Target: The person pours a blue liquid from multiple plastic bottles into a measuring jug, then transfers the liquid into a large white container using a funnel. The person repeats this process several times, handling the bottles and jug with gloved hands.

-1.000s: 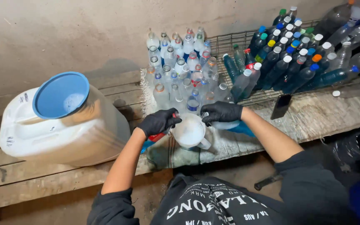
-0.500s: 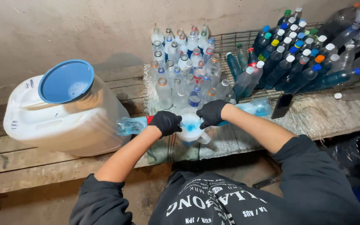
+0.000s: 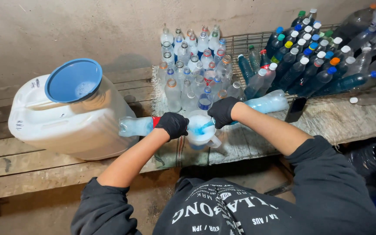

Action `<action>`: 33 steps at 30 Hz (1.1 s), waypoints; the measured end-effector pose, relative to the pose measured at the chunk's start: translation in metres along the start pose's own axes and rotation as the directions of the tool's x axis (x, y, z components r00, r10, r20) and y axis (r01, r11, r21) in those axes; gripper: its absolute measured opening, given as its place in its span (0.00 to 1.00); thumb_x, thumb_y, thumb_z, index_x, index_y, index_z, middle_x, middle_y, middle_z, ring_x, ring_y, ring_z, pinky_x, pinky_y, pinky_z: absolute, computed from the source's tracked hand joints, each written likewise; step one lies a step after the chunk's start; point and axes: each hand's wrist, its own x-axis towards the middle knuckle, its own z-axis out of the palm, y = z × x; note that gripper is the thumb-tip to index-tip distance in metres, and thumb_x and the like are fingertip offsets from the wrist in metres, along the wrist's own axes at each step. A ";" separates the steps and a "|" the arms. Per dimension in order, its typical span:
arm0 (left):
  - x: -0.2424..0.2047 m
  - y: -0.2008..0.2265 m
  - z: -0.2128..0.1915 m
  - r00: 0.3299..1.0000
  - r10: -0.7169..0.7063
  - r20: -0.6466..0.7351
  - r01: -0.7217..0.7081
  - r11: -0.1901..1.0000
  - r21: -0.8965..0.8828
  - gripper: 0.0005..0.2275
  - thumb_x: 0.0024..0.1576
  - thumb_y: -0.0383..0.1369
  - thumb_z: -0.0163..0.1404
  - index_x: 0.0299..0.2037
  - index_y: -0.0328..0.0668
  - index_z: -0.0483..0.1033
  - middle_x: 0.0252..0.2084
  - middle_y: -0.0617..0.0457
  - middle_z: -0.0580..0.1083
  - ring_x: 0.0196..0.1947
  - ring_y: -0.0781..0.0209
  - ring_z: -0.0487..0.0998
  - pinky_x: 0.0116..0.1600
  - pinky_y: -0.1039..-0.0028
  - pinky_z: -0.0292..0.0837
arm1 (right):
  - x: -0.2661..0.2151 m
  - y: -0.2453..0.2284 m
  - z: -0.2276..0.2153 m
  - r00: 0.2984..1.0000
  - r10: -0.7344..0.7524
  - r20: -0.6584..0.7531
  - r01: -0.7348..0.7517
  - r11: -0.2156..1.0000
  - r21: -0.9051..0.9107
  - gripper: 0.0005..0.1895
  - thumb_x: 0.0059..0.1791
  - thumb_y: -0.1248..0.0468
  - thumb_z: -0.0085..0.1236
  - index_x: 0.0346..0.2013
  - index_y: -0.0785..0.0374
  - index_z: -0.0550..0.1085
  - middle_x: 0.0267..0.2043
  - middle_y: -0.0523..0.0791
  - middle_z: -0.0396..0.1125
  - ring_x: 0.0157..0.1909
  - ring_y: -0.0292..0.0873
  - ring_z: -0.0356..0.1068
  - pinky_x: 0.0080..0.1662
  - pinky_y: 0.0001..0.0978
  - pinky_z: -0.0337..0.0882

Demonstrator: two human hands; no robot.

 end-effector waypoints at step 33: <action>0.010 -0.003 -0.043 0.993 -0.095 -0.075 0.099 0.994 0.041 0.09 0.51 0.47 0.68 0.36 0.60 0.89 0.31 0.57 0.84 0.39 0.50 0.88 0.46 0.61 0.84 | -0.007 0.014 -0.012 0.988 0.129 -0.081 -0.133 0.990 -0.043 0.35 0.48 0.36 0.68 0.67 0.42 0.78 0.68 0.42 0.75 0.71 0.51 0.72 0.69 0.54 0.72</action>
